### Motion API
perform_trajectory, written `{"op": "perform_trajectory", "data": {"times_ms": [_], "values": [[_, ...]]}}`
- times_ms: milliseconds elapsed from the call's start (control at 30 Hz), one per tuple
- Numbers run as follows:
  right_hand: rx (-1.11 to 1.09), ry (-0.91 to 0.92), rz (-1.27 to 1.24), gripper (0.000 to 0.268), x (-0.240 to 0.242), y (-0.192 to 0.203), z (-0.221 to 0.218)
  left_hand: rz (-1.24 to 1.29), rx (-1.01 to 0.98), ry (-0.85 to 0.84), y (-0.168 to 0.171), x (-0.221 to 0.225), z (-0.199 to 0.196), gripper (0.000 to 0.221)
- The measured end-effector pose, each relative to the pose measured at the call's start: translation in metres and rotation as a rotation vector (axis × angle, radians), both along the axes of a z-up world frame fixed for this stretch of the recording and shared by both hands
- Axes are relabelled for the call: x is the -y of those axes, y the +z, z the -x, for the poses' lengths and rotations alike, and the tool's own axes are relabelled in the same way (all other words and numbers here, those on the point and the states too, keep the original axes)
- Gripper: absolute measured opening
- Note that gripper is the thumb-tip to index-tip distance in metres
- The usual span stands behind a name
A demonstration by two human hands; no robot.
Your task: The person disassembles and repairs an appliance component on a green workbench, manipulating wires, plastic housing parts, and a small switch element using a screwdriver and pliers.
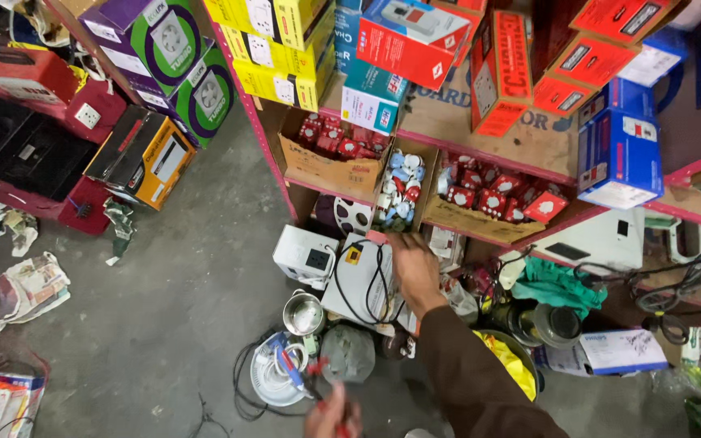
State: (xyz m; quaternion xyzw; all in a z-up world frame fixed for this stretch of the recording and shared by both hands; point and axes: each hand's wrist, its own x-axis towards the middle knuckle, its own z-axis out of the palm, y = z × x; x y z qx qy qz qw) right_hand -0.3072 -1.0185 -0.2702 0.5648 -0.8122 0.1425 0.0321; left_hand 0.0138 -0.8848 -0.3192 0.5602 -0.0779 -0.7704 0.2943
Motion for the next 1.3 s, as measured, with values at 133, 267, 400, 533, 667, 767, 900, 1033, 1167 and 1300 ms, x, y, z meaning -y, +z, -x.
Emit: {"op": "perform_trajectory", "data": {"times_ms": [133,267,400,533,667,767,900,1033,1167,1300], "values": [[0.122,0.014,-0.015,0.067,-0.001,0.017,-0.006,0.35,-0.008,-0.174,0.085,0.107,0.097,0.046],[0.141,0.007,-0.012,0.072,-0.009,0.02,-0.011,0.439,0.071,-0.329,0.092,0.177,0.162,0.048],[0.054,0.082,0.12,0.032,-0.02,0.019,-0.011,0.763,0.396,-0.548,0.07,0.195,0.201,0.074],[0.073,0.083,-0.03,0.04,-0.025,0.006,-0.001,0.853,0.378,-0.515,0.081,0.192,0.211,0.076],[-0.004,0.041,-0.081,0.03,0.005,0.039,0.027,0.859,0.402,-0.462,0.013,0.203,0.231,0.056],[0.001,0.074,0.014,0.02,0.063,0.074,0.05,0.886,0.407,-0.474,0.007,0.204,0.23,0.054],[-0.164,0.06,-0.293,0.023,0.14,0.02,0.124,0.744,0.381,-0.531,0.031,0.199,0.219,0.05],[-0.077,-0.002,-0.408,0.022,0.191,-0.046,0.186,0.696,0.372,-0.516,0.044,0.196,0.205,0.045],[-0.193,-0.023,-0.462,0.019,0.193,-0.041,0.176,0.69,0.326,-0.506,0.034,0.197,0.204,0.046],[-0.314,-0.084,-0.55,0.02,0.163,0.04,0.114,0.688,0.35,-0.515,0.033,0.194,0.206,0.046]]}}
